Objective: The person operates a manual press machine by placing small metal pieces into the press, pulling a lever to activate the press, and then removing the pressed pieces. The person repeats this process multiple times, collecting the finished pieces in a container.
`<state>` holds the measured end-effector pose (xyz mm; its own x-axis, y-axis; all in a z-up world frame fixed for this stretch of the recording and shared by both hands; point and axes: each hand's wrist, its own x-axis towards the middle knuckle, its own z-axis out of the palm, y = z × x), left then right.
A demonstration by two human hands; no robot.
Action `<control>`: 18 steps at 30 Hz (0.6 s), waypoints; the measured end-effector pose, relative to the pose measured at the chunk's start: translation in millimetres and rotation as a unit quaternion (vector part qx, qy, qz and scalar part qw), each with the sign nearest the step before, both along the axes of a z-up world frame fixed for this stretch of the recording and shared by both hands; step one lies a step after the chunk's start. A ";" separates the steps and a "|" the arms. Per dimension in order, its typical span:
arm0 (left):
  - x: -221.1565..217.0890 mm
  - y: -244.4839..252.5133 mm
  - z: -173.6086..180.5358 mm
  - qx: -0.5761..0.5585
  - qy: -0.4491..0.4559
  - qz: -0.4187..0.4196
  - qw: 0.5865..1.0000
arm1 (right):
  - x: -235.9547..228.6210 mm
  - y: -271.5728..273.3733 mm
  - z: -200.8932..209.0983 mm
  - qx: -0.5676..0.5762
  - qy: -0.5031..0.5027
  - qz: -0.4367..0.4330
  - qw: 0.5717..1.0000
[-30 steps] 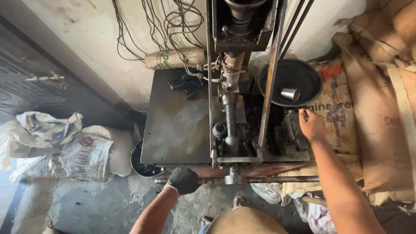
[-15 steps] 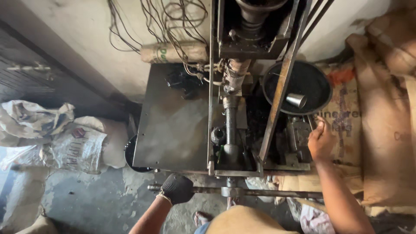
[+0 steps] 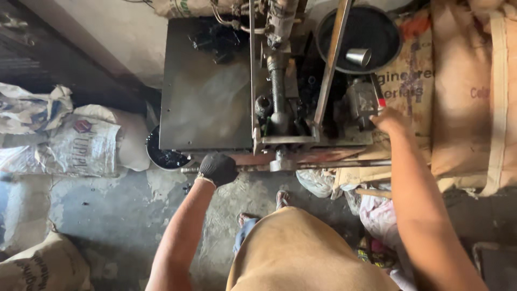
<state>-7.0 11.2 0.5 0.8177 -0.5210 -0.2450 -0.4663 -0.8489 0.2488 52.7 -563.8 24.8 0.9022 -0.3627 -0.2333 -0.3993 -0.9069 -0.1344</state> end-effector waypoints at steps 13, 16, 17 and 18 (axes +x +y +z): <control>-3.9 1.1 -0.7 0.007 -0.007 -0.017 1.000 | -66.3 -11.7 -76.6 0.299 -0.306 -0.092 0.899; -0.6 1.3 -1.8 -0.013 -0.013 -0.018 1.000 | -60.2 -4.8 -63.9 0.233 -0.241 -0.141 0.932; -4.4 2.6 -2.5 -0.021 -0.011 -0.017 1.000 | -64.2 -3.4 -60.2 0.200 -0.201 -0.171 0.943; -7.1 5.0 -2.4 -0.036 0.001 -0.023 0.999 | -68.5 -1.7 -57.1 0.223 -0.186 -0.186 0.939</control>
